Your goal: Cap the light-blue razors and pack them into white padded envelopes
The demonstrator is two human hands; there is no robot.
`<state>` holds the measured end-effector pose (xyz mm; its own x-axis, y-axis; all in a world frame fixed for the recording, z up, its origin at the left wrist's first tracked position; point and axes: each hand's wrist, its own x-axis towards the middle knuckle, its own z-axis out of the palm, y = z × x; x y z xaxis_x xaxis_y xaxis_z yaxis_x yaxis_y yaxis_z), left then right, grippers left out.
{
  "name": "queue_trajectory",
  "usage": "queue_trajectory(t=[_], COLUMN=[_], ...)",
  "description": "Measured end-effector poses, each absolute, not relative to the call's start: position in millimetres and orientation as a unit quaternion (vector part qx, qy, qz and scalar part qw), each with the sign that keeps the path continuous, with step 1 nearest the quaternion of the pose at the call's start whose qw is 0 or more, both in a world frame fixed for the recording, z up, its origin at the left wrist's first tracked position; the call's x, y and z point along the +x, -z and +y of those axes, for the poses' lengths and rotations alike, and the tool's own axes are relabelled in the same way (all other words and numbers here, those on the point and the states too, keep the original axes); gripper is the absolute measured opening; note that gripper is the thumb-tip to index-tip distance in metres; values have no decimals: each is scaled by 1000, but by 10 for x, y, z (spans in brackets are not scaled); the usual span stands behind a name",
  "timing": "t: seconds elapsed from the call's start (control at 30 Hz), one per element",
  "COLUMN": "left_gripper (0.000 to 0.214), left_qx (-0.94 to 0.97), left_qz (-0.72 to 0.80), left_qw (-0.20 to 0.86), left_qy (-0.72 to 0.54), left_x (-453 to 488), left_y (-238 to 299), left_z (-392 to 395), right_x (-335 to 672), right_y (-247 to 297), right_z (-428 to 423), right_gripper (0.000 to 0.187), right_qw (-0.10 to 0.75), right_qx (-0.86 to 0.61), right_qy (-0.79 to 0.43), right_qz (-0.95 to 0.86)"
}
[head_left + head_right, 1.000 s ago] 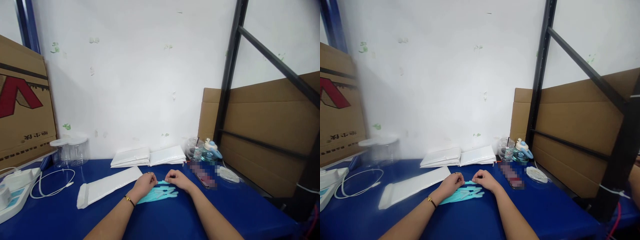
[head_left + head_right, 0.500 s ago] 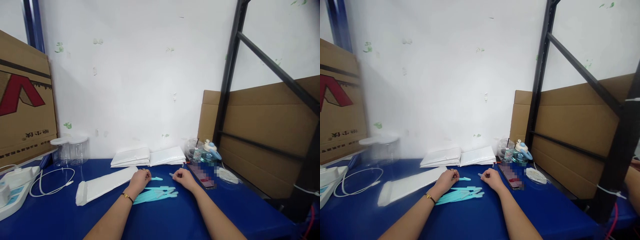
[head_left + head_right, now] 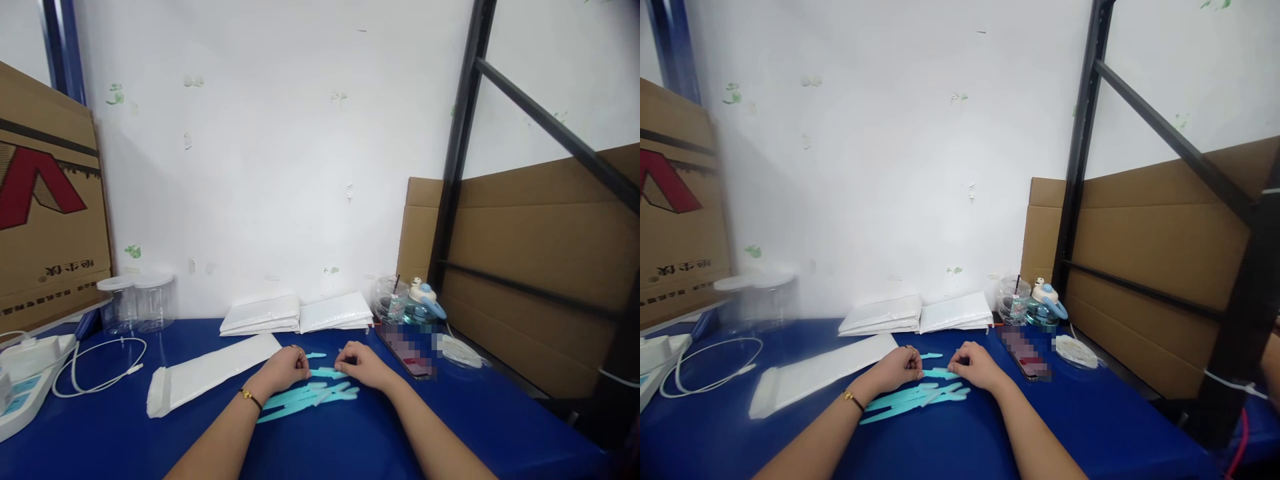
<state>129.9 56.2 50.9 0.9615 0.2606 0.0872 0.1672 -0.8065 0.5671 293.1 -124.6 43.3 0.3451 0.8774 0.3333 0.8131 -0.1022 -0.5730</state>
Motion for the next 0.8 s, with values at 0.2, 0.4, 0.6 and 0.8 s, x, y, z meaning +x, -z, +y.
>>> queue_trajectory(t=[0.2, 0.4, 0.6, 0.8], left_gripper=[26, 25, 22, 22], left_qx=[933, 929, 940, 943], left_qz=[116, 136, 152, 157], left_qw=[325, 322, 279, 267], left_qy=[-97, -121, -121, -123], left_x=[1372, 1388, 1396, 1386], left_y=[-464, -483, -479, -493], left_z=[563, 599, 695, 698], right_x=[2907, 2984, 3154, 3117], right_y=[-388, -431, -395, -403], right_z=[-1183, -1230, -1277, -1268], right_gripper=[18, 18, 15, 21], right_qw=[355, 437, 489, 512], right_qx=[-727, -718, -712, -701], right_qy=[-44, -109, -154, -168], right_qz=[-586, -530, -480, -467])
